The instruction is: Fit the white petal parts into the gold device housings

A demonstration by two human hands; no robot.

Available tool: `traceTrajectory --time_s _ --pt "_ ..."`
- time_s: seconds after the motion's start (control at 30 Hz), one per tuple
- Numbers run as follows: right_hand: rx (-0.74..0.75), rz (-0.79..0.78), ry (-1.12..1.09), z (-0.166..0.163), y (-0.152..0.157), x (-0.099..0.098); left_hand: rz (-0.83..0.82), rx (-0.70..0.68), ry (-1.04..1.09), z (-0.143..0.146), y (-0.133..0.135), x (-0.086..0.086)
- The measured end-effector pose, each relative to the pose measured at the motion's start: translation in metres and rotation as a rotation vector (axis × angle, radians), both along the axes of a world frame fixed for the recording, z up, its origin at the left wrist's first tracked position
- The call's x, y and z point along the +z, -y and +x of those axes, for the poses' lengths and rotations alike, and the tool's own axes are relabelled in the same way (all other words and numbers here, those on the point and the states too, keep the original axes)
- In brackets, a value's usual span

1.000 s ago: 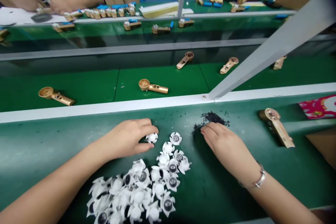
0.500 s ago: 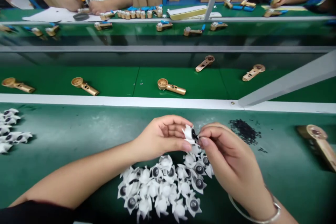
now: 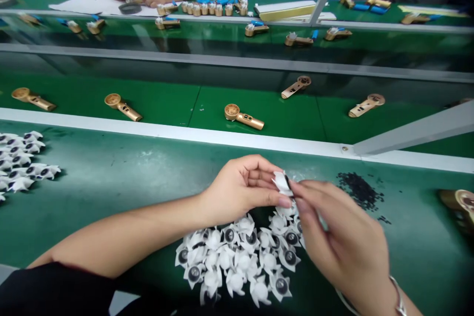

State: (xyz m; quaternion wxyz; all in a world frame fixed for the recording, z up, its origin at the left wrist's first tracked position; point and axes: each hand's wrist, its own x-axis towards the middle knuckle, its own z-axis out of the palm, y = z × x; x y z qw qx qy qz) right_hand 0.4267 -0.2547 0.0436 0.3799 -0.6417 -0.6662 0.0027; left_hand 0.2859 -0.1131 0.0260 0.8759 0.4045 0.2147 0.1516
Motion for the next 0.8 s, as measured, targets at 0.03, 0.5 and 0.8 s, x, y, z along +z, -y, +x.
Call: traceTrajectory --time_s 0.03,0.5,0.8 --pt "0.057 0.012 0.094 0.005 -0.002 0.0 -0.01 0.02 -0.002 0.001 -0.003 -0.002" --pt "-0.643 -0.766 -0.191 0.124 -0.272 -0.009 0.137 0.218 -0.091 0.01 -0.058 -0.039" --pt "-0.276 -0.83 -0.322 0.077 -0.166 -0.016 0.203 0.352 -0.042 0.01 -0.07 -0.038"
